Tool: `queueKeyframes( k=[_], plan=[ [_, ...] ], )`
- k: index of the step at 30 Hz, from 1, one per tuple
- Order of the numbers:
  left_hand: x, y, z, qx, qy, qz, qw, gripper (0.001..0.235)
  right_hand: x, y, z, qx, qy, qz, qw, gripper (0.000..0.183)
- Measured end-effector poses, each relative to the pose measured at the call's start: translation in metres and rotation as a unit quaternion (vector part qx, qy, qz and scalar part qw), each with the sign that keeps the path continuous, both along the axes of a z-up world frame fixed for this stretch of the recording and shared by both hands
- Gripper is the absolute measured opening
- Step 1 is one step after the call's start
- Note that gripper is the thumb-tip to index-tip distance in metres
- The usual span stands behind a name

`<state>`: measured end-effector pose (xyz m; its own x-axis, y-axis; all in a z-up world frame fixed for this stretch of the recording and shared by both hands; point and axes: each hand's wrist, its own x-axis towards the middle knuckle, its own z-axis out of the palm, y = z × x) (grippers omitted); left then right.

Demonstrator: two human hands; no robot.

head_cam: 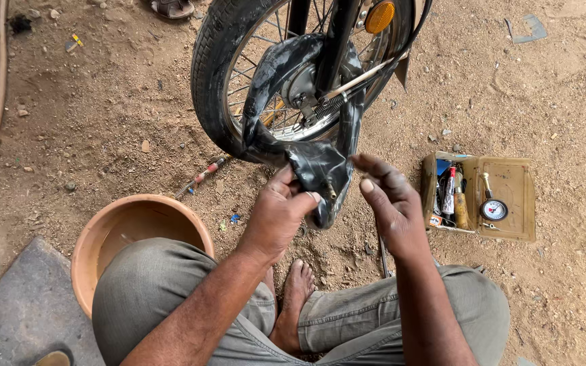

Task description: The person is repairing a motorcycle tire by cleaning the inner tube with a cloth. They hold the tube over a basin, wipe the valve stem area, and inspect the surface for damage.

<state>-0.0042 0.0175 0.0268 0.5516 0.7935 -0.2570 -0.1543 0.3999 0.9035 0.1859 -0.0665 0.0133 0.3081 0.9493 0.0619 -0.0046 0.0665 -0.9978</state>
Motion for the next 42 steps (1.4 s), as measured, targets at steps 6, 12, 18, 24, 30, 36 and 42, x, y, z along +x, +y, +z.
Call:
queueKeyframes(
  k=[6, 12, 18, 24, 30, 36, 42],
  plan=[
    [-0.001, 0.006, -0.002, -0.096, -0.057, 0.035, 0.993, 0.021, -0.002, 0.006, -0.046, -0.024, 0.159, 0.023, 0.987, 0.029],
    [0.001, 0.006, -0.007, -0.079, -0.128, 0.079, 0.985, 0.016, -0.005, 0.002, -0.053, -0.024, 0.175, 0.036, 0.984, 0.014],
    [-0.003, 0.014, -0.005, -0.09, -0.156, 0.119, 0.976, 0.015, -0.01, 0.0, -0.037, -0.056, 0.158, 0.036, 0.985, 0.019],
    [-0.006, 0.017, 0.002, -0.082, -0.08, 0.094, 0.989, 0.016, -0.01, -0.001, -0.02, -0.052, 0.049, 0.052, 0.996, 0.024],
    [-0.005, 0.012, 0.008, -0.069, -0.112, 0.087, 0.987, 0.019, -0.006, 0.001, -0.028, -0.087, 0.098, 0.029, 0.991, 0.027],
    [-0.008, 0.015, 0.008, -0.093, -0.125, 0.084, 0.984, 0.02, 0.0, 0.006, -0.058, -0.045, 0.127, 0.087, 0.987, 0.024],
    [-0.012, 0.025, 0.005, -0.106, -0.157, 0.131, 0.973, 0.019, -0.014, 0.006, -0.038, -0.137, 0.046, 0.164, 0.976, 0.087]
  ],
)
